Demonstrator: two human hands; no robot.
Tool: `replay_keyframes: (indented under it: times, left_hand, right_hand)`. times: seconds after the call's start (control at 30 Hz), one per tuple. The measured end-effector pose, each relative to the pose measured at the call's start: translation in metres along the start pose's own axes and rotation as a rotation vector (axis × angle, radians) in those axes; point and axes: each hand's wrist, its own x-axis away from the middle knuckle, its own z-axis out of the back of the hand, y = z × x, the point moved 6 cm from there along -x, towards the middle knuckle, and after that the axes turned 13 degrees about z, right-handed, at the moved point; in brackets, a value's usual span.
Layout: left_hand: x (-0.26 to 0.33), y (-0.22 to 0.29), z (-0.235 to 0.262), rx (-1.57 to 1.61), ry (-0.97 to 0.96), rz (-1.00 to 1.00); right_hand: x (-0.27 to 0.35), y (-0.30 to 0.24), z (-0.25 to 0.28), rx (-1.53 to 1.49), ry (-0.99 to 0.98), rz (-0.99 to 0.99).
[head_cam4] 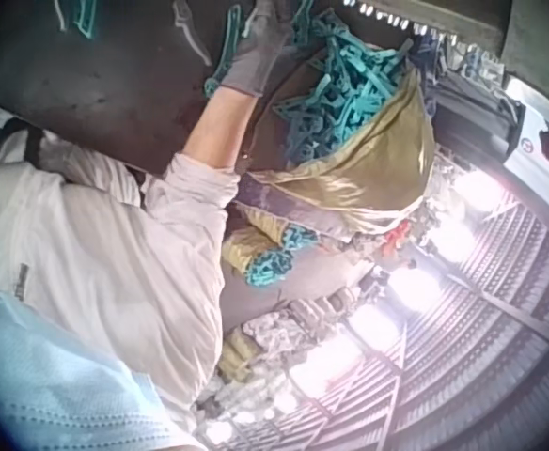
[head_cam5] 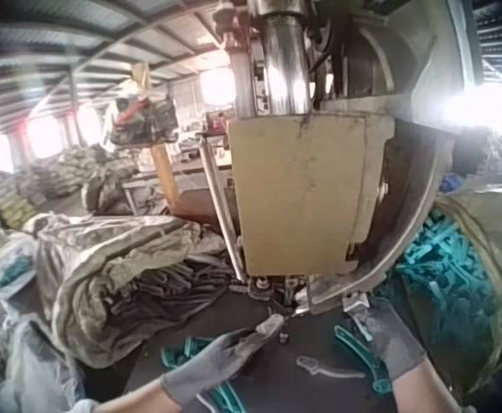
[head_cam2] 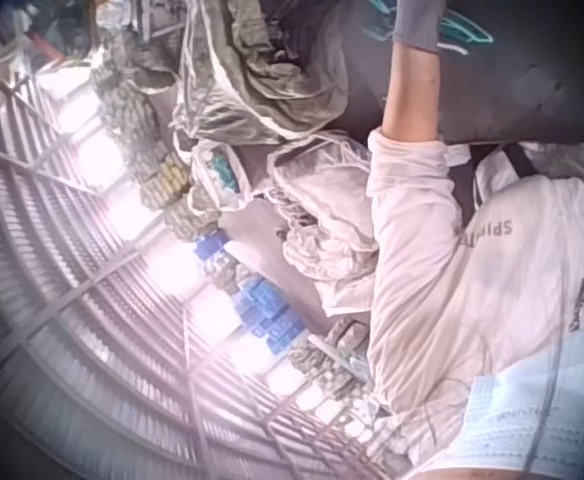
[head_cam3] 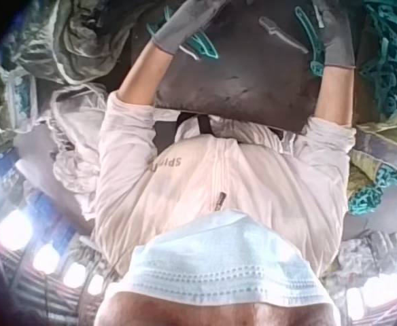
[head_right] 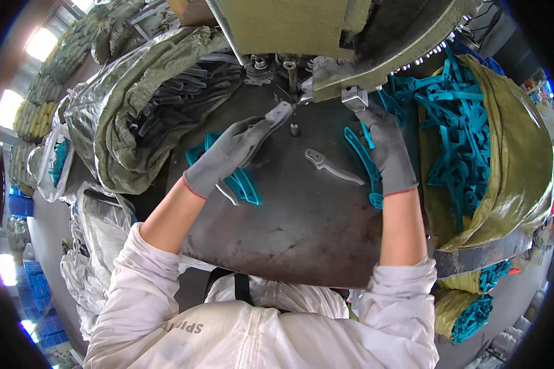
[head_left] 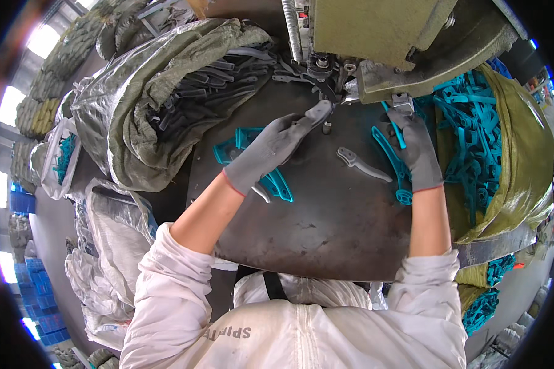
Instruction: The person assembles plastic parts by hand, positioning them under a machine press, then bagging the finished items.
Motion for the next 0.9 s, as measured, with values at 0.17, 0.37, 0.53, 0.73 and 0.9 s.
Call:
replay_keyframes:
  times: [0.17, 0.37, 0.53, 0.73, 0.9]
  left_hand:
    - [-0.012, 0.022, -0.013, -0.213, -0.060, 0.052]
    - [-0.019, 0.010, -0.010, 0.001, -0.117, 0.194]
    - [-0.037, -0.017, -0.002, -0.208, -0.095, 0.251]
    - [-0.066, -0.021, 0.128, -1.051, 0.754, 0.032]
    - [-0.071, -0.039, 0.145, -1.014, 0.653, -0.077]
  right_hand:
    - [0.036, -0.030, -0.045, -0.453, 0.060, -0.071]
    - [0.042, -0.045, -0.076, -0.385, -0.058, -0.063]
    - [0.041, -0.030, -0.085, -0.414, -0.170, -0.141]
    - [0.045, -0.024, -0.090, -0.430, -0.172, -0.207]
    - [0.045, -0.026, -0.088, -0.357, -0.197, -0.204]
